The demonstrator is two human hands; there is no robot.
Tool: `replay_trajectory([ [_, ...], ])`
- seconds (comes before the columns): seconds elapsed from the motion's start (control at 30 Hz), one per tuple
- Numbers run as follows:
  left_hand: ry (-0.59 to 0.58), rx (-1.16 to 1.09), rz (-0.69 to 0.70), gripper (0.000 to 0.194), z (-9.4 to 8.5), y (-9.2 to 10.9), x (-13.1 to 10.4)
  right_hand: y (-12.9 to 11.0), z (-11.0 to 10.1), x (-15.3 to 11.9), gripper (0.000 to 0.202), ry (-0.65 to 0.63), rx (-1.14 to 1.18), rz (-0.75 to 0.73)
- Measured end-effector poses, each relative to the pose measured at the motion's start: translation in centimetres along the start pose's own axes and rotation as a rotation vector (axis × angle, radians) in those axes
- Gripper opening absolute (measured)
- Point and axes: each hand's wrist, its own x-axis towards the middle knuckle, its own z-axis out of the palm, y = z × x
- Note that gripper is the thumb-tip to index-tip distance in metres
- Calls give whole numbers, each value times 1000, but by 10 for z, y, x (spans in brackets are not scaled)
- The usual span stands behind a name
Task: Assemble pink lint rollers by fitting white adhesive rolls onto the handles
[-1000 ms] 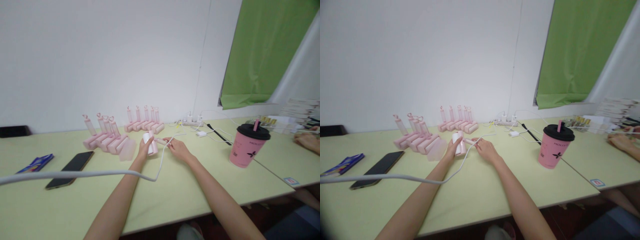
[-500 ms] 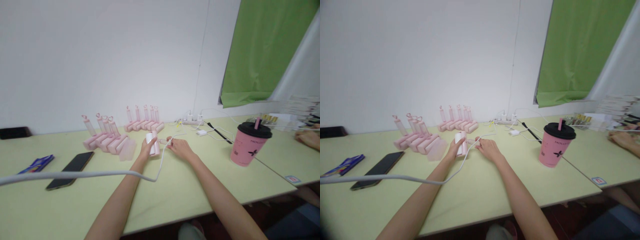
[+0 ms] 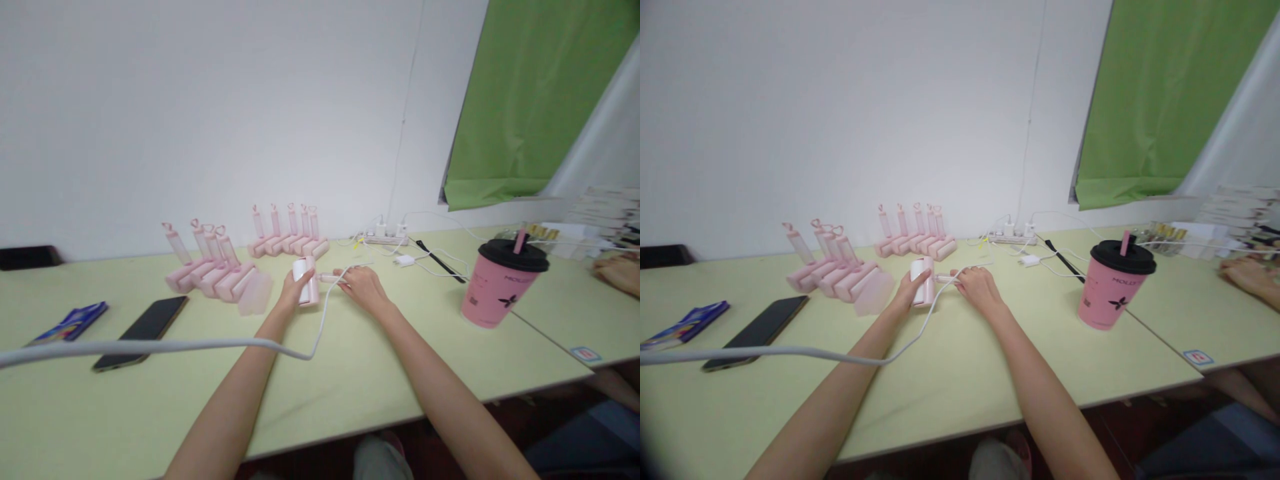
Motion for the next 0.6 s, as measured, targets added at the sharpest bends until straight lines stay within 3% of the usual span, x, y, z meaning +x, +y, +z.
replay_trajectory([
  [0.33, -117, 50, -68, 62, -3, 13, -8, -8, -2, -3, 31, -7, -88, 1],
  [0.6, -45, 205, -13, 58, -6, 1, -1, -17, 3, -2, 40, -46, -124, -10],
])
